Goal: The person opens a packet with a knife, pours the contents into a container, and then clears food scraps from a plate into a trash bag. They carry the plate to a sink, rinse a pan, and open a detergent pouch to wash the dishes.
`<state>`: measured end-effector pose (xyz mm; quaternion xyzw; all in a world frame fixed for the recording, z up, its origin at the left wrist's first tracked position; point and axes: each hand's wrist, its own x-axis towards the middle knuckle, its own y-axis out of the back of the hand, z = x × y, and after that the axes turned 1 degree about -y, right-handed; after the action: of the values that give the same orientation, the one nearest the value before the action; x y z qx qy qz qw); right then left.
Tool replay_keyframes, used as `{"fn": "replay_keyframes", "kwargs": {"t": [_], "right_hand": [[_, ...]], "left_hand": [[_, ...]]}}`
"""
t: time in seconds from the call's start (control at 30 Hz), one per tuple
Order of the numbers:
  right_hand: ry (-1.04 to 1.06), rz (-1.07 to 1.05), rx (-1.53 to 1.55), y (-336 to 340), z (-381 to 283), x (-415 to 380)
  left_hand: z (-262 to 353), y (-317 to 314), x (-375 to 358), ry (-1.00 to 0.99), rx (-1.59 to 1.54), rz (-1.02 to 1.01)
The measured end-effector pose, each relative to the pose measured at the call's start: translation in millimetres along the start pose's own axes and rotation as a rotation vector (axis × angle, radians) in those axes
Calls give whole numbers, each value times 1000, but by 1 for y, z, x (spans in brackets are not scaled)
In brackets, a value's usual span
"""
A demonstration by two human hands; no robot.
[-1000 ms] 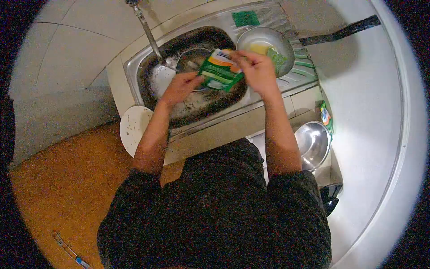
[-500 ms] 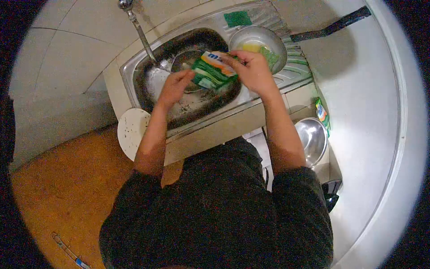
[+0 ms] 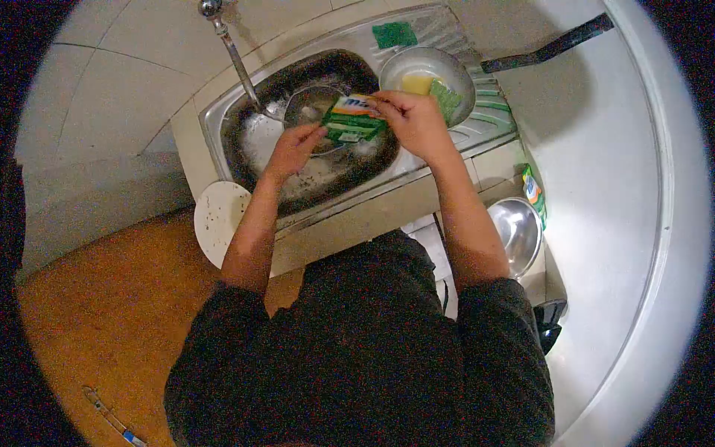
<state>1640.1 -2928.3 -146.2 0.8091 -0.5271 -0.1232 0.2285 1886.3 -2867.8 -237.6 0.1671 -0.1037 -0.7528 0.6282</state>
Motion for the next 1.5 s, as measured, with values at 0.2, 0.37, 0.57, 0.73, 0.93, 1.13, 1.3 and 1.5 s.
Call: {"fn": "replay_keyframes", "kwargs": {"t": [0.2, 0.37, 0.57, 0.73, 0.93, 1.13, 1.3, 1.5], "right_hand": [[-105, 182, 18, 16, 17, -12], [-512, 299, 144, 47, 60, -22], [-934, 6, 340, 75, 77, -8], [-984, -24, 571, 73, 109, -8], [-989, 8, 763, 70, 93, -3], [-941, -3, 808, 61, 84, -7], [-841, -49, 844, 70, 83, -6], [-713, 42, 989, 84, 78, -3]], "left_hand": [[44, -12, 20, 46, -81, 106], [78, -36, 66, 72, 37, -68], [75, -56, 88, 507, -364, -158], [81, -46, 91, 411, -317, -97], [90, -21, 97, 446, -775, -212], [108, -10, 87, 132, -274, -208], [91, -11, 100, 39, 70, -140], [87, -14, 128, -559, 387, 154]]}}
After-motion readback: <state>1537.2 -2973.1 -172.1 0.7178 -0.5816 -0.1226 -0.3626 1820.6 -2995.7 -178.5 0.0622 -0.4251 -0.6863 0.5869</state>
